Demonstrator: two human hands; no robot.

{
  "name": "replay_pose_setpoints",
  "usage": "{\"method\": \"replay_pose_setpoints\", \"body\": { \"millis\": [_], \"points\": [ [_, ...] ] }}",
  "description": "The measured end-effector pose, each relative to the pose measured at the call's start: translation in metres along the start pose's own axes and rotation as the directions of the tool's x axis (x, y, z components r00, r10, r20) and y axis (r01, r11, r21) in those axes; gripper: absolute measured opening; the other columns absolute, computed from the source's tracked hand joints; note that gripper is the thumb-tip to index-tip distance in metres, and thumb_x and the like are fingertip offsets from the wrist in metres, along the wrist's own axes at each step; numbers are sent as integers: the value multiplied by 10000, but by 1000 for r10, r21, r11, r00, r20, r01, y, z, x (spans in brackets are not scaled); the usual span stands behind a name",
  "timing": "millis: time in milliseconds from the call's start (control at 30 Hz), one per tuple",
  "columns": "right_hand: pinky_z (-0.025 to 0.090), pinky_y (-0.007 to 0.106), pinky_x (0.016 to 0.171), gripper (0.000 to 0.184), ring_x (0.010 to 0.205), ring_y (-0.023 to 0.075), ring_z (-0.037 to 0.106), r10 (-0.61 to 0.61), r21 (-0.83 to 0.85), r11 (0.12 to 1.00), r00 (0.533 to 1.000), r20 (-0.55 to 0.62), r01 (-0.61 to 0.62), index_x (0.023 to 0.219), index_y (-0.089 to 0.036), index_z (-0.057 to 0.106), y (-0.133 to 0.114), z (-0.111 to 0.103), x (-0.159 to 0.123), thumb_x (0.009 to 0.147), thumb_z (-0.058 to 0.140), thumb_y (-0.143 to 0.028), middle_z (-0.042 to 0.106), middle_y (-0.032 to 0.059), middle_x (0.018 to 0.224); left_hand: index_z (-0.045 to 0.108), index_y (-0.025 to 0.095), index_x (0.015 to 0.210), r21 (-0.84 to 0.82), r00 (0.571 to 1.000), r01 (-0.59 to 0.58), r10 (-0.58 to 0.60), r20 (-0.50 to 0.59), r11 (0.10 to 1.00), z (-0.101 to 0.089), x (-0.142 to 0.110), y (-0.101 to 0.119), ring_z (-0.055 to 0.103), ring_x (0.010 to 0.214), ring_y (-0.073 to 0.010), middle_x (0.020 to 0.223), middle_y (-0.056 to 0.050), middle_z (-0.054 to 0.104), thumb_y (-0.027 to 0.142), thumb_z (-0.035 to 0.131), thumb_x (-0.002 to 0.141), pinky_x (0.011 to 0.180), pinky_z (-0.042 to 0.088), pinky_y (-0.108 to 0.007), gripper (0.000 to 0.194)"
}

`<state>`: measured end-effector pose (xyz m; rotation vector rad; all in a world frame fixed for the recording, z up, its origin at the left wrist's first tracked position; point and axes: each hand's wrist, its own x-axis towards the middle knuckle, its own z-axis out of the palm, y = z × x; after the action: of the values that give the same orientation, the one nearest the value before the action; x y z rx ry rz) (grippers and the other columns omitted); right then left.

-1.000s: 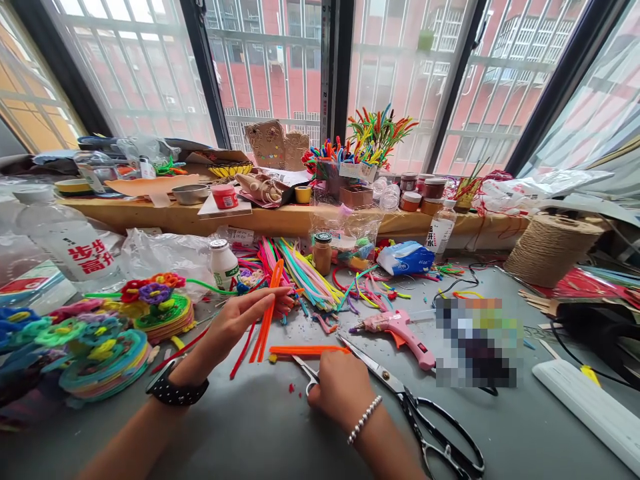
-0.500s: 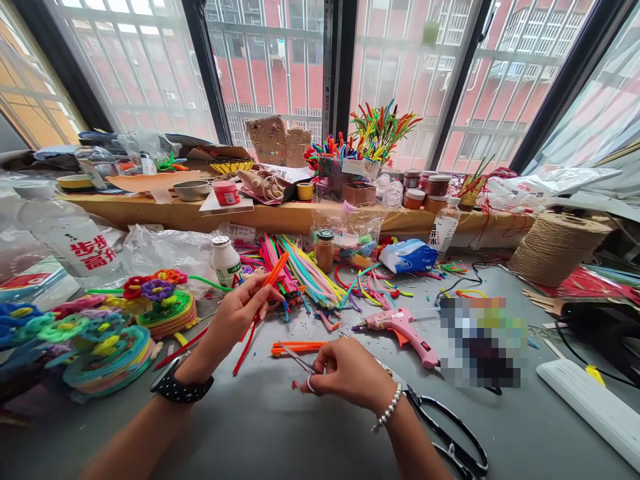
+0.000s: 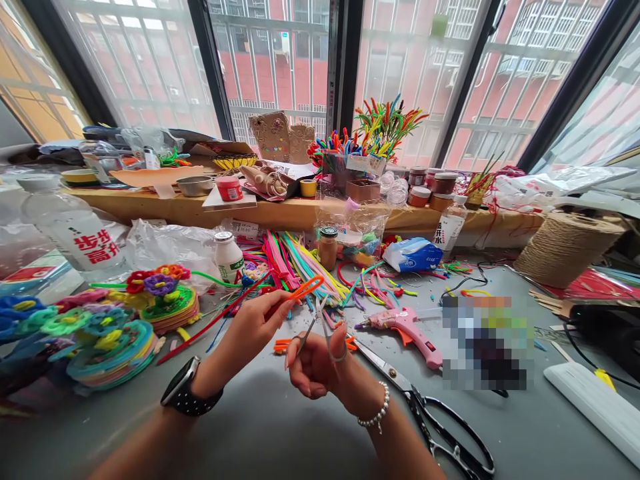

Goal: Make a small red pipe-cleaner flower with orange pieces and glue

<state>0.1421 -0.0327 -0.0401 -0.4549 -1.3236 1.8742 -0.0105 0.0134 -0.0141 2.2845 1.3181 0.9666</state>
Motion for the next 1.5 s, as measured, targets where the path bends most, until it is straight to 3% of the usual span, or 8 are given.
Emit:
{"method": "replay_pose_setpoints", "body": {
  "millis": [300, 567, 733, 867, 967, 1133, 1300, 1500],
  "points": [
    [158, 194, 396, 872, 363, 41, 215, -37, 205, 979, 998, 51, 26, 787, -101, 497, -1, -5, 0, 582, -20, -772, 372, -35, 475, 551, 179, 807, 131, 994, -103, 105, -9, 986, 6, -5, 5, 549, 632, -127, 710, -11, 613, 272, 336, 828, 584, 396, -230, 235],
    [148, 185, 389, 834, 371, 44, 200, -67, 349, 934, 997, -29, 73, 739, -117, 517, -7, -7, 0, 610, 10, -768, 336, -42, 461, 545, 181, 818, 327, 953, -272, 301, -39, 905, 11, -10, 6, 552, 614, -135, 685, -14, 602, 239, 333, 833, 551, 388, -239, 221],
    [143, 185, 383, 767, 380, 48, 191, -109, 322, 939, 992, -66, 124, 691, -138, 505, -7, -4, 0, 603, 106, -786, 310, -51, 463, 552, 175, 818, 255, 949, -292, 313, -44, 922, 12, -9, 7, 521, 619, -134, 698, -27, 582, 225, 331, 830, 569, 392, -243, 227],
    [145, 193, 404, 675, 389, 44, 182, -129, 163, 977, 988, -83, 141, 686, -143, 479, -5, -3, 0, 611, 239, -769, 314, -59, 469, 547, 175, 866, -165, 984, -111, 132, 120, 980, 8, -5, 11, 530, 710, -141, 788, -35, 592, 285, 374, 814, 624, 414, -248, 212],
    [147, 202, 419, 645, 405, 47, 192, -114, 44, 992, 991, -70, 117, 667, -141, 462, -3, -3, 0, 618, 275, -757, 319, -58, 478, 509, 180, 969, -526, 937, 170, 28, 347, 833, 1, -3, 14, 545, 781, -139, 868, -35, 585, 335, 400, 801, 654, 432, -237, 254],
    [138, 205, 418, 650, 431, 56, 218, -84, -162, 984, 993, -84, 69, 643, -135, 451, -1, -3, -1, 598, 296, -764, 324, -50, 476, 486, 191, 984, -664, 883, 365, -17, 470, 653, -3, -2, 14, 524, 705, -98, 807, -5, 553, 341, 441, 784, 626, 421, -210, 254],
    [134, 191, 389, 653, 419, 51, 221, -44, -262, 965, 993, -111, 13, 628, -133, 451, -2, -1, 0, 590, 298, -767, 321, -53, 463, 476, 188, 974, -656, 941, 238, -3, 339, 716, 2, -3, 10, 489, 620, -88, 709, 15, 512, 334, 456, 776, 568, 397, -203, 247],
    [126, 195, 399, 685, 424, 52, 191, -39, -239, 971, 987, -154, 1, 675, -126, 475, 0, -2, 2, 566, 299, -779, 304, -62, 454, 555, 162, 741, -207, 984, -176, 169, -52, 962, 6, -3, 8, 481, 644, -107, 670, -4, 517, 228, 382, 816, 622, 393, -220, 199]
  ]
}}
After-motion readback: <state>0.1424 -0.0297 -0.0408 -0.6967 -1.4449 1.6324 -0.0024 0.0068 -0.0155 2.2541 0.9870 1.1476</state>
